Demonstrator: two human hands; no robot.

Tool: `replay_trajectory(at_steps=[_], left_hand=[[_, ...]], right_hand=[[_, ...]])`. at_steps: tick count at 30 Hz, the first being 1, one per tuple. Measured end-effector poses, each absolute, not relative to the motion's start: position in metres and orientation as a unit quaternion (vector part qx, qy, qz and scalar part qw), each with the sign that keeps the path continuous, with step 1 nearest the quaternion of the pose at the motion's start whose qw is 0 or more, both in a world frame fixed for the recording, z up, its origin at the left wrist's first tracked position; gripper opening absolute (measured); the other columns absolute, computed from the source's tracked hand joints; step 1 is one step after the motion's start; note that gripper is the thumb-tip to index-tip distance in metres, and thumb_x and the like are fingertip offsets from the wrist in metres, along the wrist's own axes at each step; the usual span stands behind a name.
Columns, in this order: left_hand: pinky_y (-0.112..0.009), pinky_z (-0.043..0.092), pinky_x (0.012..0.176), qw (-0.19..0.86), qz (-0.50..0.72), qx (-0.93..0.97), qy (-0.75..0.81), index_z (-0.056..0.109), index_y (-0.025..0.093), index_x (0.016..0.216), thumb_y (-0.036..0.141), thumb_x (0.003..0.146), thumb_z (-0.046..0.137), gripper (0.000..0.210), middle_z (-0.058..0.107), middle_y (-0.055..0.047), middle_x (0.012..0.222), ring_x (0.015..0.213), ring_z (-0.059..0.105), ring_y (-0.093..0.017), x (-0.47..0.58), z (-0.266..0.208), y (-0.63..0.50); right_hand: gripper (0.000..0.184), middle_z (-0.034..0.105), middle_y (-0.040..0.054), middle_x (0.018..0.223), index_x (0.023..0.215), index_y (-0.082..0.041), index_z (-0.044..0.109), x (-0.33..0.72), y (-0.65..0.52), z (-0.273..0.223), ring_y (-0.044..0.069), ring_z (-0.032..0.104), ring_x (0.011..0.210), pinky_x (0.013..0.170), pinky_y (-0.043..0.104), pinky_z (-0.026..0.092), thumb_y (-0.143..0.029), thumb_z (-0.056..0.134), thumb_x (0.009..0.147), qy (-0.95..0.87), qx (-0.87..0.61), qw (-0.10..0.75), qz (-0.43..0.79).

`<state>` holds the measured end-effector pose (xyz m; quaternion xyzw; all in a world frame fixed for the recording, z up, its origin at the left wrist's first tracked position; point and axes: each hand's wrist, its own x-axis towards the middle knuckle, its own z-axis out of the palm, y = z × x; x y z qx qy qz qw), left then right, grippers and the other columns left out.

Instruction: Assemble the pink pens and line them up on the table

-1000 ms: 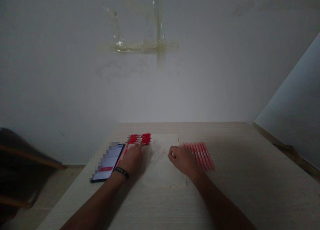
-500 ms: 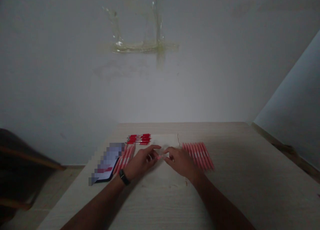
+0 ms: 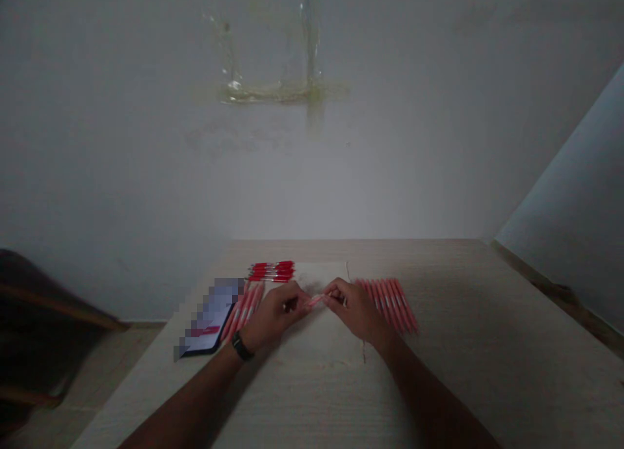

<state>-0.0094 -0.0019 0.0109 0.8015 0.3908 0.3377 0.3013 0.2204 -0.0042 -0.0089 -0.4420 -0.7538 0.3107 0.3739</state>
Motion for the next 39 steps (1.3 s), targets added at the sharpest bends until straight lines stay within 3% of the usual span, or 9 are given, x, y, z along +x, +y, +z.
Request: replay_trajectory(at_steps=[5,10,16,21,24,34,39], left_hand=[[-0.022,0.038,0.06,0.387,0.438,0.713,0.387,0.063,0.015,0.087,0.039,0.088,0.064,0.024,0.057,0.001,0.073,0.065,0.049,-0.011,-0.008,0.013,0.0],[-0.022,0.043,0.061,0.435,0.489,0.653,0.381,0.058,0.015,0.082,0.034,0.084,0.067,0.021,0.062,-0.001,0.074,0.066,0.056,-0.013,-0.008,0.012,0.003],[-0.022,0.041,0.06,0.392,0.417,0.709,0.412,0.058,0.015,0.076,0.025,0.081,0.066,0.014,0.062,-0.001,0.071,0.066,0.057,-0.013,-0.01,0.007,0.004],[-0.023,0.039,0.063,0.266,0.311,0.811,0.418,0.067,0.019,0.095,0.028,0.085,0.064,0.014,0.065,-0.002,0.079,0.07,0.056,-0.015,-0.006,0.003,-0.002],[-0.024,0.039,0.064,0.241,0.291,0.826,0.418,0.068,0.018,0.093,0.032,0.089,0.061,0.016,0.066,-0.004,0.082,0.073,0.057,-0.016,-0.005,0.0,-0.004],[-0.024,0.041,0.07,0.227,0.275,0.835,0.419,0.068,0.017,0.093,0.037,0.095,0.054,0.024,0.069,-0.005,0.087,0.079,0.061,-0.017,-0.007,0.001,-0.002],[-0.023,0.038,0.064,0.268,0.247,0.841,0.399,0.068,0.016,0.091,0.036,0.098,0.049,0.029,0.068,-0.003,0.078,0.07,0.059,-0.015,-0.008,0.008,-0.004]], right_hand=[[0.021,0.064,0.0014,0.085,0.105,-0.02,0.065,0.22,-0.005,-0.014,0.015,0.059,0.077,0.067,0.025,0.043,-0.035,0.063,0.09,-0.758,-0.436,0.344,0.342],[0.015,0.063,0.0004,0.082,0.092,-0.019,0.067,0.223,-0.002,-0.014,0.014,0.056,0.075,0.066,0.025,0.039,-0.032,0.059,0.093,-0.782,-0.439,0.332,0.292],[0.016,0.061,-0.001,0.076,0.089,-0.019,0.066,0.229,0.002,-0.011,0.013,0.053,0.068,0.06,0.024,0.036,-0.032,0.058,0.093,-0.776,-0.453,0.353,0.26],[0.014,0.065,0.001,0.084,0.09,-0.02,0.069,0.222,-0.005,-0.006,0.015,0.059,0.078,0.068,0.025,0.039,-0.031,0.06,0.093,-0.806,-0.428,0.313,0.262],[0.017,0.066,0.0012,0.085,0.091,-0.02,0.069,0.217,-0.009,-0.004,0.015,0.059,0.077,0.067,0.025,0.04,-0.034,0.06,0.094,-0.813,-0.434,0.29,0.259],[0.027,0.068,0.0032,0.085,0.089,-0.018,0.067,0.221,-0.006,-0.006,0.017,0.062,0.079,0.07,0.027,0.04,-0.034,0.049,0.101,-0.834,-0.46,0.238,0.189],[0.036,0.068,0.0054,0.086,0.087,-0.016,0.066,0.223,-0.007,-0.005,0.018,0.061,0.08,0.071,0.027,0.04,-0.038,0.042,0.103,-0.859,-0.447,0.221,0.117]])
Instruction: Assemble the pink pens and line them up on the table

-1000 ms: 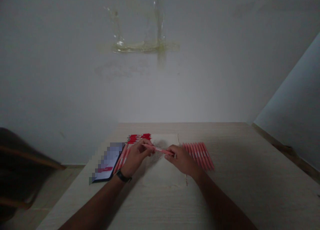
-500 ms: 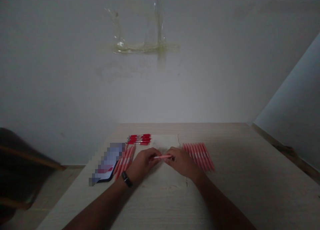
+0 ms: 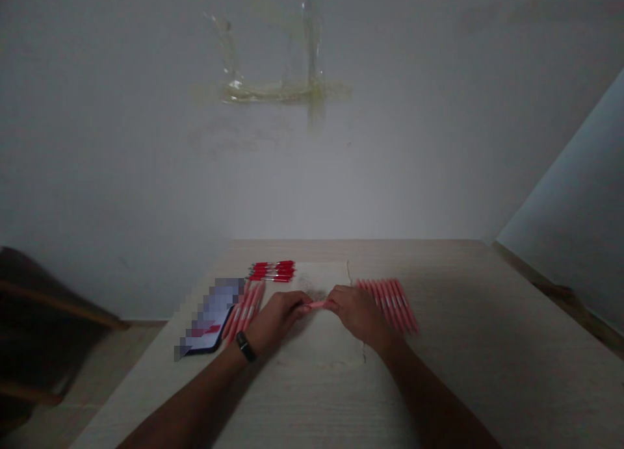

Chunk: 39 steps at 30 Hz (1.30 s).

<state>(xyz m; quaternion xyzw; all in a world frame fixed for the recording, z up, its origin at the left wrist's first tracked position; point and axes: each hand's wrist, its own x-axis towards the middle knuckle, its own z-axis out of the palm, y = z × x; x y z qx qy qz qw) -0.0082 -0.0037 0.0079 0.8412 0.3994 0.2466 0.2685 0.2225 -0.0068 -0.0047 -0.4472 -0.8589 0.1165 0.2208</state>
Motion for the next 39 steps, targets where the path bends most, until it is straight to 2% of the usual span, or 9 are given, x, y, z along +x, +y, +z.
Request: replay_trajectory(at_steps=[5,13,18,23,26,31,33,37,39], left_hand=[[-0.022,0.038,0.062,0.296,0.237,0.84,0.387,0.069,0.015,0.091,0.034,0.098,0.047,0.03,0.064,-0.001,0.069,0.063,0.057,-0.013,-0.01,0.007,-0.002],[-0.026,0.044,0.077,0.22,0.278,0.846,0.399,0.071,0.019,0.1,0.038,0.095,0.054,0.026,0.071,-0.007,0.096,0.088,0.064,-0.02,-0.008,0.005,-0.003],[-0.025,0.044,0.074,0.243,0.266,0.843,0.398,0.072,0.019,0.099,0.036,0.096,0.053,0.025,0.073,-0.006,0.091,0.083,0.065,-0.019,-0.006,0.009,-0.006],[-0.022,0.039,0.062,0.295,0.264,0.822,0.409,0.071,0.016,0.089,0.034,0.097,0.049,0.03,0.068,-0.001,0.068,0.061,0.059,-0.013,-0.004,0.01,-0.007],[-0.022,0.039,0.062,0.294,0.267,0.823,0.407,0.071,0.016,0.093,0.034,0.097,0.05,0.028,0.069,-0.002,0.072,0.064,0.06,-0.014,-0.005,0.008,-0.006],[-0.024,0.042,0.069,0.25,0.273,0.83,0.416,0.071,0.019,0.097,0.038,0.095,0.053,0.027,0.073,-0.006,0.092,0.081,0.064,-0.019,-0.004,0.006,-0.006],[-0.024,0.043,0.069,0.245,0.268,0.833,0.417,0.071,0.019,0.097,0.039,0.095,0.052,0.027,0.073,-0.006,0.092,0.081,0.065,-0.02,-0.004,0.005,-0.006],[-0.023,0.041,0.065,0.245,0.257,0.835,0.421,0.071,0.019,0.095,0.036,0.095,0.052,0.025,0.073,-0.005,0.085,0.075,0.065,-0.018,-0.004,0.005,-0.006],[-0.023,0.041,0.064,0.248,0.262,0.833,0.418,0.071,0.019,0.095,0.037,0.095,0.052,0.026,0.073,-0.005,0.085,0.075,0.065,-0.018,-0.004,0.006,-0.005]], right_hand=[[0.04,0.065,0.005,0.085,0.086,-0.017,0.064,0.225,-0.005,-0.007,0.018,0.06,0.081,0.074,0.028,0.04,-0.041,0.038,0.103,-0.872,-0.425,0.225,0.092],[0.038,0.066,0.0045,0.089,0.091,-0.019,0.062,0.218,-0.012,-0.001,0.018,0.06,0.082,0.072,0.028,0.041,-0.045,0.037,0.103,-0.86,-0.43,0.225,0.157],[0.044,0.067,0.0047,0.086,0.088,-0.02,0.063,0.22,-0.006,-0.008,0.019,0.061,0.081,0.071,0.029,0.04,-0.047,0.034,0.103,-0.87,-0.437,0.199,0.112],[0.038,0.066,0.0048,0.084,0.085,-0.02,0.063,0.222,-0.002,-0.009,0.019,0.059,0.08,0.07,0.03,0.039,-0.045,0.039,0.102,-0.882,-0.434,0.173,0.059],[0.037,0.067,0.0049,0.087,0.088,-0.02,0.063,0.222,-0.006,-0.004,0.019,0.059,0.082,0.072,0.03,0.039,-0.044,0.04,0.102,-0.874,-0.434,0.198,0.087],[0.034,0.067,0.0053,0.092,0.095,-0.021,0.064,0.22,-0.011,0.0,0.02,0.061,0.087,0.078,0.031,0.042,-0.04,0.038,0.104,-0.86,-0.436,0.226,0.138],[0.03,0.067,0.0054,0.091,0.093,-0.021,0.064,0.218,-0.011,0.0,0.02,0.061,0.086,0.077,0.031,0.042,-0.037,0.041,0.103,-0.858,-0.436,0.235,0.136],[0.01,0.066,0.0048,0.094,0.095,-0.02,0.061,0.215,-0.011,0.0,0.019,0.059,0.09,0.079,0.031,0.041,-0.028,0.056,0.097,-0.853,-0.419,0.28,0.132],[0.011,0.066,0.005,0.098,0.099,-0.02,0.061,0.215,-0.012,0.0,0.019,0.059,0.092,0.081,0.031,0.042,-0.029,0.061,0.093,-0.846,-0.426,0.291,0.135]])
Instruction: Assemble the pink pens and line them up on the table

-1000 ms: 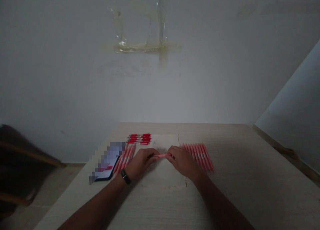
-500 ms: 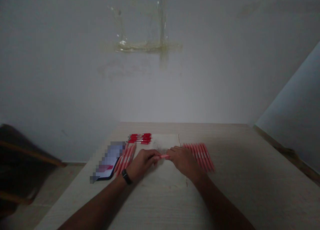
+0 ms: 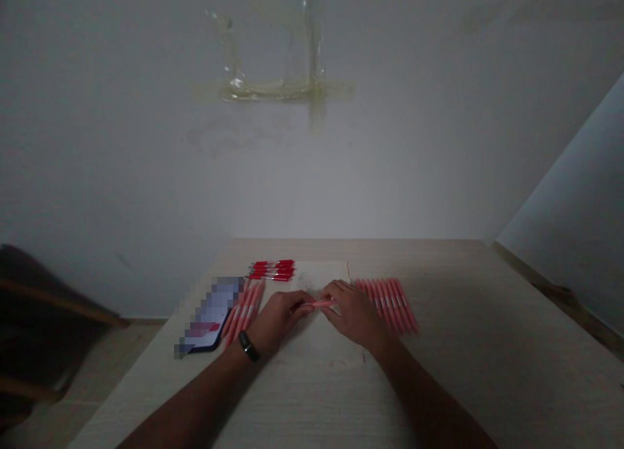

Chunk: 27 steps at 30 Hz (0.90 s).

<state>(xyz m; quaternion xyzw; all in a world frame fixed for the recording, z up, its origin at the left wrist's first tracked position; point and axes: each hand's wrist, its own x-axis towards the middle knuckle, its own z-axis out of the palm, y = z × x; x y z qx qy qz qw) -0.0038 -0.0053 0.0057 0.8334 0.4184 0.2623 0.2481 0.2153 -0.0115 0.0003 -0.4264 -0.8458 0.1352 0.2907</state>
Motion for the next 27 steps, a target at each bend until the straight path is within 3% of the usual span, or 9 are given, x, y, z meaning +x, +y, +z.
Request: replay_trajectory(at_steps=[5,8,10,16,19,21,27], left_hand=[[-0.023,0.04,0.064,0.245,0.271,0.832,0.418,0.071,0.019,0.099,0.038,0.095,0.053,0.027,0.073,-0.006,0.091,0.076,0.063,-0.017,-0.0039,0.0075,-0.0054],[-0.023,0.038,0.061,0.237,0.265,0.831,0.428,0.07,0.019,0.1,0.038,0.095,0.053,0.026,0.072,-0.005,0.083,0.071,0.061,-0.016,-0.0043,0.0067,-0.0054],[-0.023,0.037,0.06,0.231,0.262,0.831,0.434,0.07,0.019,0.1,0.038,0.094,0.053,0.026,0.07,-0.004,0.078,0.068,0.06,-0.016,-0.0042,0.0056,-0.0054],[-0.023,0.038,0.062,0.228,0.264,0.837,0.422,0.068,0.018,0.096,0.036,0.093,0.053,0.024,0.068,-0.004,0.079,0.068,0.058,-0.016,-0.0022,0.0019,-0.0057],[-0.023,0.038,0.062,0.225,0.263,0.837,0.423,0.068,0.018,0.096,0.03,0.092,0.054,0.019,0.067,-0.003,0.078,0.068,0.057,-0.016,-0.0018,0.0007,-0.0056],[-0.023,0.038,0.063,0.224,0.264,0.839,0.421,0.067,0.019,0.097,0.027,0.091,0.054,0.017,0.067,-0.003,0.08,0.069,0.057,-0.015,-0.0018,0.0004,-0.0056],[-0.023,0.039,0.066,0.221,0.264,0.848,0.402,0.066,0.018,0.094,0.023,0.09,0.053,0.014,0.066,-0.003,0.083,0.072,0.057,-0.015,-0.0026,-0.0009,-0.0049]], right_hand=[[0.025,0.065,0.0049,0.088,0.089,-0.019,0.062,0.2187,-0.0101,-0.0021,0.019,0.059,0.085,0.078,0.032,0.042,-0.029,0.043,0.102,-0.849,-0.446,0.252,0.131],[0.011,0.065,0.0044,0.091,0.095,-0.019,0.061,0.2188,-0.0098,-0.0029,0.018,0.059,0.084,0.074,0.029,0.042,-0.028,0.053,0.097,-0.839,-0.449,0.266,0.151],[0.012,0.066,0.0049,0.098,0.102,-0.02,0.059,0.218,-0.01,-0.0033,0.019,0.06,0.089,0.077,0.029,0.043,-0.027,0.06,0.093,-0.83,-0.448,0.287,0.168],[0.022,0.066,0.0049,0.09,0.089,-0.019,0.061,0.2174,-0.0092,-0.0046,0.019,0.059,0.087,0.082,0.033,0.042,-0.025,0.043,0.101,-0.849,-0.433,0.26,0.155],[0.003,0.066,0.0036,0.093,0.094,-0.02,0.059,0.2173,-0.0097,-0.0045,0.019,0.059,0.088,0.081,0.031,0.041,-0.022,0.059,0.093,-0.839,-0.442,0.278,0.156],[0.011,0.066,0.0037,0.098,0.099,-0.02,0.058,0.217,-0.0106,-0.0043,0.019,0.059,0.092,0.082,0.031,0.042,-0.022,0.064,0.089,-0.834,-0.442,0.288,0.161],[0.018,0.066,0.0048,0.095,0.098,-0.02,0.064,0.2158,-0.0115,-0.0035,0.019,0.059,0.092,0.085,0.033,0.041,-0.023,0.046,0.1,-0.853,-0.421,0.261,0.162]])
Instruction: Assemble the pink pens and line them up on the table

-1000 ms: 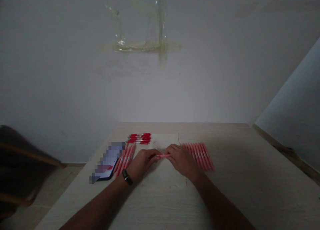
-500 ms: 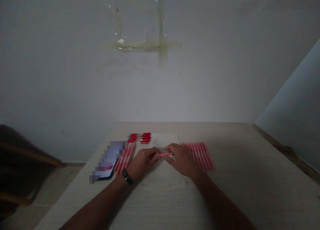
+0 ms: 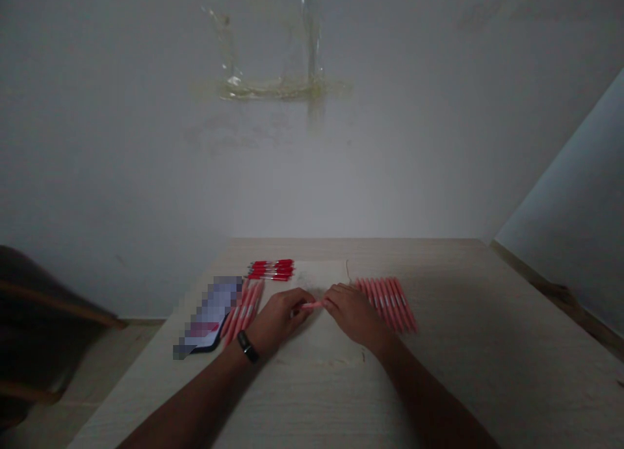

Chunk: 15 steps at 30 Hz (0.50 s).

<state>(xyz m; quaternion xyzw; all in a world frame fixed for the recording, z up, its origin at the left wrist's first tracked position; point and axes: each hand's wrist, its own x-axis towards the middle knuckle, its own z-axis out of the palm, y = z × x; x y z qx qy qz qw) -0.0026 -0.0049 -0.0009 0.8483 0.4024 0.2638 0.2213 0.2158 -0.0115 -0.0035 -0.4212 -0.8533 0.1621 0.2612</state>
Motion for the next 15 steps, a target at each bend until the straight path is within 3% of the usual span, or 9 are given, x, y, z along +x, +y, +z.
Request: replay_trajectory(at_steps=[3,7,15], left_hand=[[-0.023,0.04,0.067,0.215,0.269,0.849,0.401,0.066,0.019,0.096,0.021,0.088,0.056,0.013,0.065,-0.004,0.087,0.075,0.057,-0.015,-0.0035,-0.0023,-0.004],[-0.023,0.04,0.067,0.205,0.267,0.852,0.401,0.066,0.019,0.096,0.022,0.09,0.055,0.013,0.064,-0.004,0.087,0.075,0.057,-0.015,-0.0044,-0.0027,-0.0032],[-0.026,0.04,0.07,0.195,0.253,0.847,0.425,0.066,0.02,0.099,0.019,0.087,0.061,0.013,0.067,-0.002,0.088,0.076,0.059,-0.015,-0.0041,-0.0043,-0.0024]], right_hand=[[0.006,0.065,0.004,0.096,0.095,-0.02,0.061,0.2158,-0.0107,-0.004,0.019,0.058,0.092,0.082,0.032,0.041,-0.016,0.057,0.092,-0.847,-0.426,0.279,0.155],[0.015,0.064,0.0028,0.093,0.091,-0.02,0.06,0.2159,-0.01,-0.0038,0.019,0.057,0.091,0.082,0.032,0.04,-0.008,0.063,0.083,-0.842,-0.429,0.294,0.141],[0.005,0.062,0.0026,0.087,0.084,-0.019,0.061,0.2128,-0.0138,0.0011,0.018,0.057,0.086,0.077,0.029,0.041,-0.017,0.065,0.086,-0.854,-0.412,0.279,0.152]])
